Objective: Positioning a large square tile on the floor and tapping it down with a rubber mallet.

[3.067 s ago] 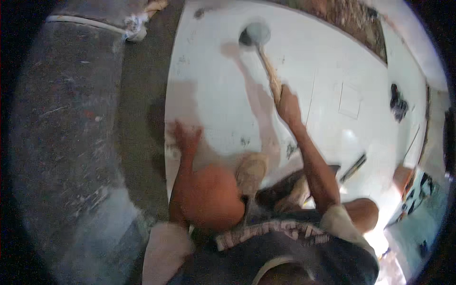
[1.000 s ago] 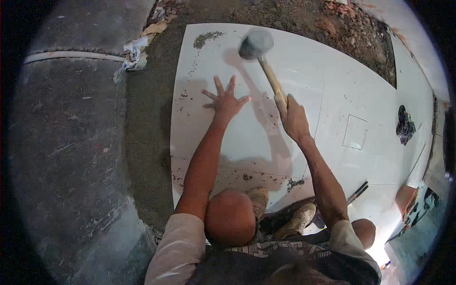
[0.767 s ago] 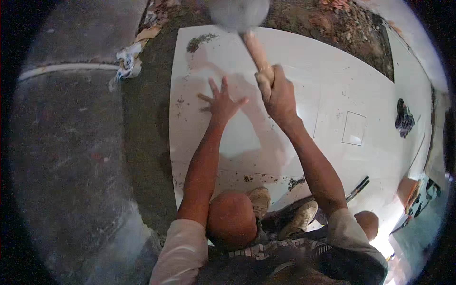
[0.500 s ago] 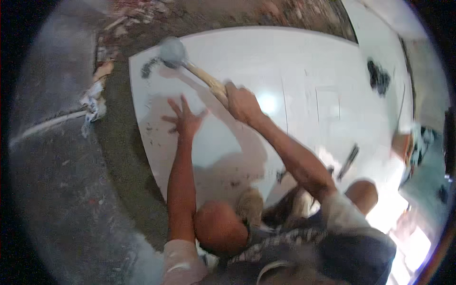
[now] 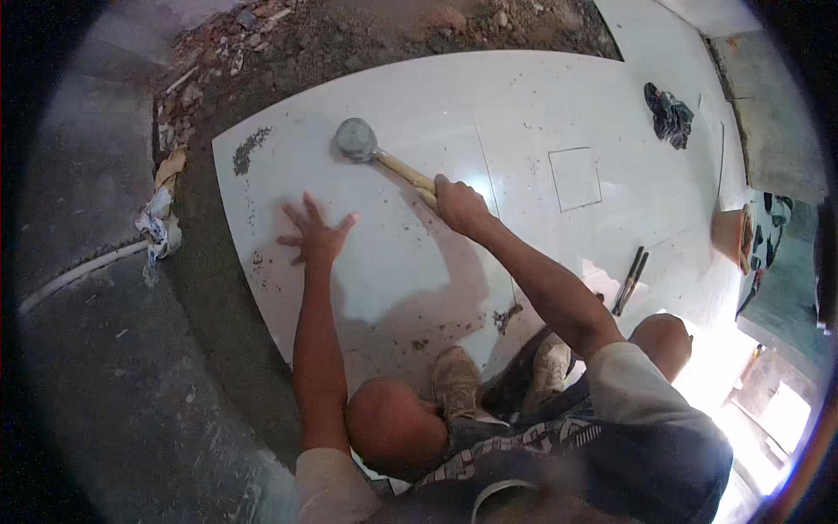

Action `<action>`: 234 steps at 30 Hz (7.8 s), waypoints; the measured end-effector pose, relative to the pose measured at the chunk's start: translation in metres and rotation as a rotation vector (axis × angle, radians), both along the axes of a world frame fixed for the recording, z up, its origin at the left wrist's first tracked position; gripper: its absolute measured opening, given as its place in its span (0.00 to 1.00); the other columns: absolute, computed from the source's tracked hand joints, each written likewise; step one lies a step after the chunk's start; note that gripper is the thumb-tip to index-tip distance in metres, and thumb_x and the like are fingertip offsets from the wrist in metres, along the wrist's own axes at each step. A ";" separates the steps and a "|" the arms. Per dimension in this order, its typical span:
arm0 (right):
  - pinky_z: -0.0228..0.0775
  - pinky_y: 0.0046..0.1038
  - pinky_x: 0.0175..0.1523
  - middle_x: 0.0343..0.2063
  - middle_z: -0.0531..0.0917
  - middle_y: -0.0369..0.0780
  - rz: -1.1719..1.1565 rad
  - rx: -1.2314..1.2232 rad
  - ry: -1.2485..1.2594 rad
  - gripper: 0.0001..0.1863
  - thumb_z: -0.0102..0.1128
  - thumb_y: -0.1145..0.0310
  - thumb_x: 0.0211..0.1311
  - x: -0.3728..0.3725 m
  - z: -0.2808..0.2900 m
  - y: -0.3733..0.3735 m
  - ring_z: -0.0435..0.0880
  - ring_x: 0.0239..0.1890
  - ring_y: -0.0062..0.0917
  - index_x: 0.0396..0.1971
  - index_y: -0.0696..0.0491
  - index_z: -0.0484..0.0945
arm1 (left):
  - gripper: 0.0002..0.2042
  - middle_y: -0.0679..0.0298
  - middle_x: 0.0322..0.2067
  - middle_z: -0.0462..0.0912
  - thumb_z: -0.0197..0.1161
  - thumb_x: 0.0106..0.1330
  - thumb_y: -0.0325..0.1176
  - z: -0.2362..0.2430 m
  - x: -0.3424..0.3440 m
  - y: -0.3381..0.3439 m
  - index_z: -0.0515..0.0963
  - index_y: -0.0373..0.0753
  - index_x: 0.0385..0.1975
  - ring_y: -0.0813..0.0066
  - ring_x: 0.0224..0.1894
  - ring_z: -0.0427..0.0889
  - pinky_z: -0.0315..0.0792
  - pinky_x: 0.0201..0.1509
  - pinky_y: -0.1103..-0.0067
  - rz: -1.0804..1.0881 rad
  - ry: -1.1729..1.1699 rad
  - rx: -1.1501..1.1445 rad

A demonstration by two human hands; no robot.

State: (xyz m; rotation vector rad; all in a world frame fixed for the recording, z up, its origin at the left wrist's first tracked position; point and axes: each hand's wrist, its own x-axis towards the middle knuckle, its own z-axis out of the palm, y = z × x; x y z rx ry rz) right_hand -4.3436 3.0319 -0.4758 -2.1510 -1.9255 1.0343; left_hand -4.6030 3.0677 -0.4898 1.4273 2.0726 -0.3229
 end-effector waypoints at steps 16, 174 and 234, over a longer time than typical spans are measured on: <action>0.72 0.40 0.30 0.20 0.79 0.43 0.021 0.479 0.464 0.20 0.53 0.49 0.63 -0.110 0.142 0.059 0.81 0.24 0.39 0.35 0.54 0.69 | 0.55 0.58 0.70 0.23 0.64 0.47 0.67 -0.015 0.011 -0.022 0.35 0.60 0.70 0.22 0.65 0.28 0.53 0.52 0.29 0.005 0.061 -0.038; 0.68 0.35 0.30 0.19 0.76 0.45 0.073 0.217 0.144 0.25 0.45 0.49 0.68 -0.136 0.053 -0.038 0.76 0.23 0.30 0.29 0.60 0.70 | 0.56 0.39 0.68 0.33 0.65 0.47 0.66 -0.080 -0.081 -0.258 0.41 0.42 0.69 0.32 0.69 0.30 0.31 0.58 0.32 0.284 -0.030 0.360; 0.72 0.47 0.31 0.23 0.80 0.51 -0.175 0.207 0.026 0.24 0.47 0.46 0.66 0.006 -0.015 0.031 0.81 0.28 0.48 0.35 0.56 0.66 | 0.55 0.56 0.70 0.29 0.64 0.46 0.67 -0.042 0.012 0.030 0.39 0.53 0.70 0.24 0.66 0.30 0.55 0.51 0.30 -0.190 -0.013 0.072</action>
